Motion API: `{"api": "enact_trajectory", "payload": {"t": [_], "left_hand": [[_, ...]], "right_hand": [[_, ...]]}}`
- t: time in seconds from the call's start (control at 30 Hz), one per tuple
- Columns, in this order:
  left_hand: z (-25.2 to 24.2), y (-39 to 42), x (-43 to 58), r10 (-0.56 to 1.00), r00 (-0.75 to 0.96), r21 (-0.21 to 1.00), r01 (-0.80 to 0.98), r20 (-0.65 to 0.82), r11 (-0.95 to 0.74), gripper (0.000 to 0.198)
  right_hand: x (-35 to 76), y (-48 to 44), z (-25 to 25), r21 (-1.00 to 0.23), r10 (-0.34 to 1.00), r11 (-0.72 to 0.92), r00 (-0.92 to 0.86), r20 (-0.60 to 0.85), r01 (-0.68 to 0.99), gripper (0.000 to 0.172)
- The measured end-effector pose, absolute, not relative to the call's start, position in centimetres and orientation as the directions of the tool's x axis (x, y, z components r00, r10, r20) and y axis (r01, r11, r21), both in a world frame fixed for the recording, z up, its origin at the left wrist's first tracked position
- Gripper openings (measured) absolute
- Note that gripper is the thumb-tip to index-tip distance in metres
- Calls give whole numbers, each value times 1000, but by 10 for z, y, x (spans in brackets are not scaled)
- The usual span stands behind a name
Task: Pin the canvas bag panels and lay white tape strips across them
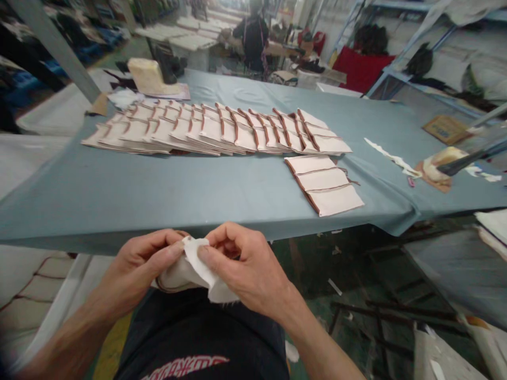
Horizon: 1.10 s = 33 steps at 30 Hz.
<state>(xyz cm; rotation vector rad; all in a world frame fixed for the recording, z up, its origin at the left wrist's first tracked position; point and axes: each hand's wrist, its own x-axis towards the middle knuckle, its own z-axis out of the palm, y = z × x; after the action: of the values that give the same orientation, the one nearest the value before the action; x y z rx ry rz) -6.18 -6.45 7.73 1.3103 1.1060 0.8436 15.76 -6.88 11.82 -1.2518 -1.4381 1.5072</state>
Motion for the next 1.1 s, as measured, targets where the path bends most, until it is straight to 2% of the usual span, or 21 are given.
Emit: {"api": "enact_trajectory", "payload": {"t": [0.13, 0.37, 0.67, 0.93, 1.1], "left_hand": [[76, -66, -62, 929, 338, 988, 86, -149, 127, 47], [77, -68, -60, 895, 402, 981, 82, -195, 177, 47], [88, -64, -54, 874, 476, 994, 98, -97, 56, 45], [85, -64, -55, 879, 470, 992, 126, -79, 22, 43], [87, -64, -53, 879, 476, 995, 101, -38, -12, 41]], "right_hand": [[159, -77, 119, -940, 898, -238, -314, -309, 244, 25], [164, -75, 128, -887, 845, -159, -406, -350, 434, 19], [171, -62, 133, -856, 735, -180, -512, -444, 484, 17], [173, -58, 120, -870, 646, -337, -583, -492, 361, 21], [173, -58, 117, -866, 643, -346, -581, -499, 361, 20]]}}
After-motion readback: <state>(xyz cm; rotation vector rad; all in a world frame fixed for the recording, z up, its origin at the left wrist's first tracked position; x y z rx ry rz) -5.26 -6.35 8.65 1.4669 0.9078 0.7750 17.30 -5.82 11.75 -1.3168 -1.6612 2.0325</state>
